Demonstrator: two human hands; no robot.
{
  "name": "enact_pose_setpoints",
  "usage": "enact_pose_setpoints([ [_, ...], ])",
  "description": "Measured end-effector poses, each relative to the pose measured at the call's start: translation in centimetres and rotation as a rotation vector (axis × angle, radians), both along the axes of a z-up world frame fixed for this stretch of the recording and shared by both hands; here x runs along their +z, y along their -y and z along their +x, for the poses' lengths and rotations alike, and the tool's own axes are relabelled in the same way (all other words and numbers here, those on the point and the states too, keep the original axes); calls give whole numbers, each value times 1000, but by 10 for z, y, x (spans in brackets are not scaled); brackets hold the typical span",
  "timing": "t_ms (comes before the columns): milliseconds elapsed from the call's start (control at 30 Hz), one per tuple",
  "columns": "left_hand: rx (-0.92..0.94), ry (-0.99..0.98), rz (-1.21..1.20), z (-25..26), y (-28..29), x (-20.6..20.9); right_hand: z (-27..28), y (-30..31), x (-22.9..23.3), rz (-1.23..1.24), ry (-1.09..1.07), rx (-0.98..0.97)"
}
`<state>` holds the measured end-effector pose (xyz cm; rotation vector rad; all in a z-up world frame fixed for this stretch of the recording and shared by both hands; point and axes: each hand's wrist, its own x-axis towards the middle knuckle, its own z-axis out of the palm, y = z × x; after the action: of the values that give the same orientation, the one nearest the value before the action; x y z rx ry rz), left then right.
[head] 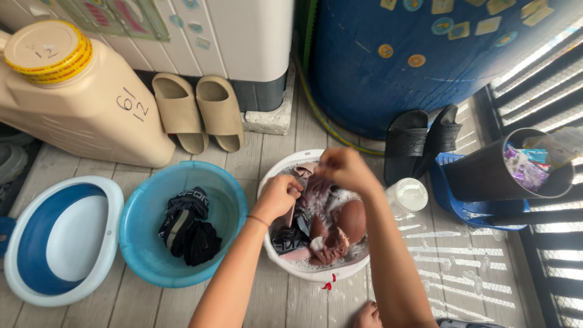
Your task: The person washes several items of clothing by hand in a white bucket of soapy water, scrubbing different parts of each garment and then moving them into a blue basin.
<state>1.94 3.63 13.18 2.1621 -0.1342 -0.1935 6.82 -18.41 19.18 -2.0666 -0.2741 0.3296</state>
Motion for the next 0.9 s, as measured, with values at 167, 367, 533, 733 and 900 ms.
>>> enact_pose_setpoints([
  [167,-80,181,-219,-18,11,134,-37,0,108,570,166,-27],
  [367,-58,335,-292,-44,24,205,-44,-1,112,563,350,-79],
  [533,-39,460,-82,-35,24,141,-20,6,48,8,249,-122],
  [733,-1,205,308,-41,31,-18,-17,9,-124,-507,-57,5],
  [900,-93,-97,472,-78,43,-130,-46,-9,-230,-554,-10,172],
])
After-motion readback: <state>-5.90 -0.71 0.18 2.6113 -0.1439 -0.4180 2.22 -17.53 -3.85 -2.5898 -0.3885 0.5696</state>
